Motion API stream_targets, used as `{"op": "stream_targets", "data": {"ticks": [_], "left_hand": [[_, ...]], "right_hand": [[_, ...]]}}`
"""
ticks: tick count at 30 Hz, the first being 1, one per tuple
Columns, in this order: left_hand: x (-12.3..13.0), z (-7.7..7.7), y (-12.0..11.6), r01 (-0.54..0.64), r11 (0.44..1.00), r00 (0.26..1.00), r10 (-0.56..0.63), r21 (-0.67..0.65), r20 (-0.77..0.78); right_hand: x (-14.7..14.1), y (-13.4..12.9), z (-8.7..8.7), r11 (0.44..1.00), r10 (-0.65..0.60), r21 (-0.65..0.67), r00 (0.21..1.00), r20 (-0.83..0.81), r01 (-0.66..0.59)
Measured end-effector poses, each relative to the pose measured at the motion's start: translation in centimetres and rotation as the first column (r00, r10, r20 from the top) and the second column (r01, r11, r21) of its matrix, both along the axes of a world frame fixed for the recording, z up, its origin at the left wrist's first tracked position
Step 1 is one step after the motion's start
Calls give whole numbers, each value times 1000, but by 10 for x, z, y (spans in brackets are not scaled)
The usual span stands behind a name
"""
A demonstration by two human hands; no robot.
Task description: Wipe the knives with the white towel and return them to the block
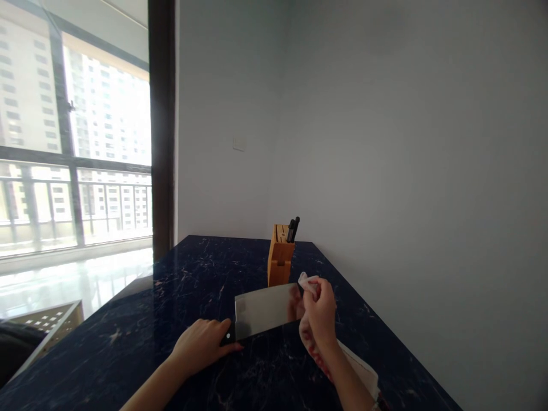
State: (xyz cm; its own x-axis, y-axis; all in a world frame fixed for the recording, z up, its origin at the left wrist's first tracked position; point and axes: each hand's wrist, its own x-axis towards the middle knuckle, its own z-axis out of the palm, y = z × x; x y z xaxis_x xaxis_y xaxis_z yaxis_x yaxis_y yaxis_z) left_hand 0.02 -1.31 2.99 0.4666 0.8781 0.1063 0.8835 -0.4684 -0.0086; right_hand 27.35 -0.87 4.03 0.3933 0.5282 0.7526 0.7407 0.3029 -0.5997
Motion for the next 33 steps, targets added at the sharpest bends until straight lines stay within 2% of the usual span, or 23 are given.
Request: {"op": "stream_targets", "data": {"ticks": [3, 6, 12, 22, 24, 27, 30, 33], "left_hand": [[0, -2, 1, -1, 1000, 1000, 1, 0, -17], [0, -2, 1, -17, 1000, 1000, 16, -9, -13], [4, -3, -2, -15, 1000, 1000, 15, -6, -4], [7, -4, -5, 3, 1000, 1000, -3, 16, -9], [7, -4, -4, -3, 1000, 1000, 3, 7, -6], [6, -4, -4, -7, 1000, 1000, 7, 3, -5], [6, -4, -5, -2, 1000, 1000, 2, 13, -6], [5, -4, -5, -4, 1000, 1000, 4, 24, -7]], "right_hand": [[-20, -4, -5, 994, 88, -80, 975, 204, -73], [-33, -5, -13, 976, 137, -207, 936, 324, -71], [-37, -1, -23, 931, 204, -362, 897, 392, -53], [-57, -6, -26, 868, 379, -469, 827, 415, -163], [-56, -6, -27, 876, 358, -462, 826, 436, -136], [-50, -3, -29, 896, 268, -444, 827, 495, -24], [-41, 1, -31, 890, 187, -447, 820, 541, 91], [-33, 4, -32, 885, 140, -441, 821, 553, 147]]}}
